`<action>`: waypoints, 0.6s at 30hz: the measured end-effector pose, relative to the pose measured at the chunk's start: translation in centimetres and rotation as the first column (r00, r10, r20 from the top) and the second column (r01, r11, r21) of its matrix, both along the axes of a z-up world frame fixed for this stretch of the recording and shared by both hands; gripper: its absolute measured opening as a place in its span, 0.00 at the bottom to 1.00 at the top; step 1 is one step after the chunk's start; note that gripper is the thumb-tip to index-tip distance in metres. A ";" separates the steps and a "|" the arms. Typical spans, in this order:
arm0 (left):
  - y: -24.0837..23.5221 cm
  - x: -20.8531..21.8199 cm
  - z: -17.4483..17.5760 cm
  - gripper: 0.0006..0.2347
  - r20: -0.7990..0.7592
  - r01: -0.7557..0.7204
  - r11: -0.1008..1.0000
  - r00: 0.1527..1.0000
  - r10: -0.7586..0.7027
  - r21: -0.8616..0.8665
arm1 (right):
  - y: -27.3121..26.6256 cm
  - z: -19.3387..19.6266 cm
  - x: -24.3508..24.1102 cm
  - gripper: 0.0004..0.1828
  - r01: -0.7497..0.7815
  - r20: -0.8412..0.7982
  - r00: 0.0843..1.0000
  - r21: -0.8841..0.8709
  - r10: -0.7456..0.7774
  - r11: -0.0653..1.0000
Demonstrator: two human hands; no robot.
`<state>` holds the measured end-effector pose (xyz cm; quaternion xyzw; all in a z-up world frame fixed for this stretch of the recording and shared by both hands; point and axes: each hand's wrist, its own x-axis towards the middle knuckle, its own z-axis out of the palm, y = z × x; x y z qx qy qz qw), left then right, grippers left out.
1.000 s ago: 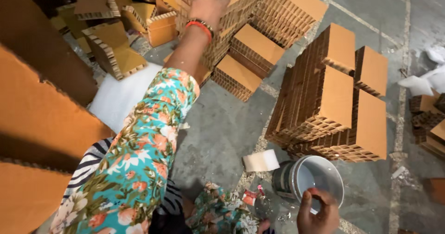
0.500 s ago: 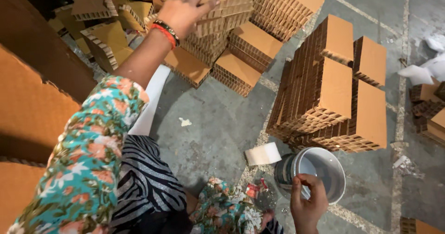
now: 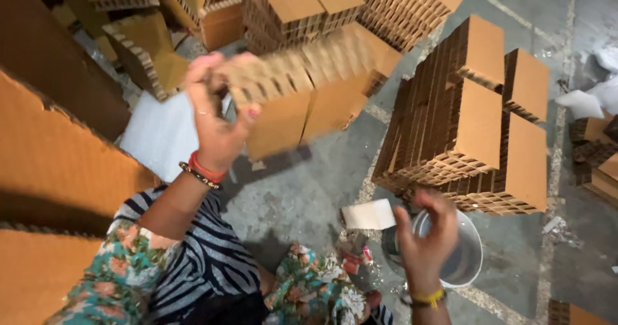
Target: The person applies adhesive from a bucket using a white applicator to small corrugated cardboard blocks, handling the blocks one at a time and placing them onto a larger cardboard piece.
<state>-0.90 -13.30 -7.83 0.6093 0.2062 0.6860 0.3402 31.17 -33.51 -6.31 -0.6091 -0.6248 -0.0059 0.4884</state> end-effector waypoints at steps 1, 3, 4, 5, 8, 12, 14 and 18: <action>-0.7 0.3 -1.0 0.32 -0.021 0.091 0.995 0.995 -0.092 -0.045 | 1.4 -0.2 -1.0 0.34 -0.133 -0.194 0.973 -0.016 0.128 0.991; -1.6 1.2 -2.7 0.33 -0.096 0.237 0.965 0.964 -0.248 -0.115 | 4.1 -1.4 -3.3 0.55 -0.299 -0.338 0.904 -0.062 0.262 0.952; -1.9 1.6 -3.5 0.32 -0.090 0.312 0.927 0.938 -0.336 -0.208 | 4.6 -2.3 -4.6 0.56 -0.304 -0.458 0.860 -0.104 0.226 0.947; -2.1 1.7 -4.3 0.30 -0.079 0.378 0.876 0.905 -0.418 -0.300 | 5.4 -3.5 -6.1 0.57 -0.316 -0.573 0.799 -0.142 0.182 0.938; -1.4 0.9 -6.4 0.29 -0.081 0.440 0.785 0.850 -0.521 -0.436 | 6.4 -6.8 -7.9 0.56 -0.176 -0.580 0.815 -0.224 0.015 0.959; 0.5 1.0 -8.1 0.27 0.154 0.562 0.674 0.810 -0.566 -0.479 | 4.9 -9.2 -6.1 0.51 -0.361 -0.902 0.426 -0.240 -0.069 0.901; 0.8 1.3 -8.7 0.25 0.230 0.569 0.623 0.809 -0.541 -0.537 | 4.4 -10.7 -6.0 0.39 -0.475 -0.954 0.294 -0.199 -0.058 0.857; 1.4 1.1 -9.0 0.30 0.206 0.603 0.528 0.752 -0.626 -0.598 | 4.4 -12.7 -5.8 0.31 -0.501 -0.965 0.224 -0.232 -0.134 0.834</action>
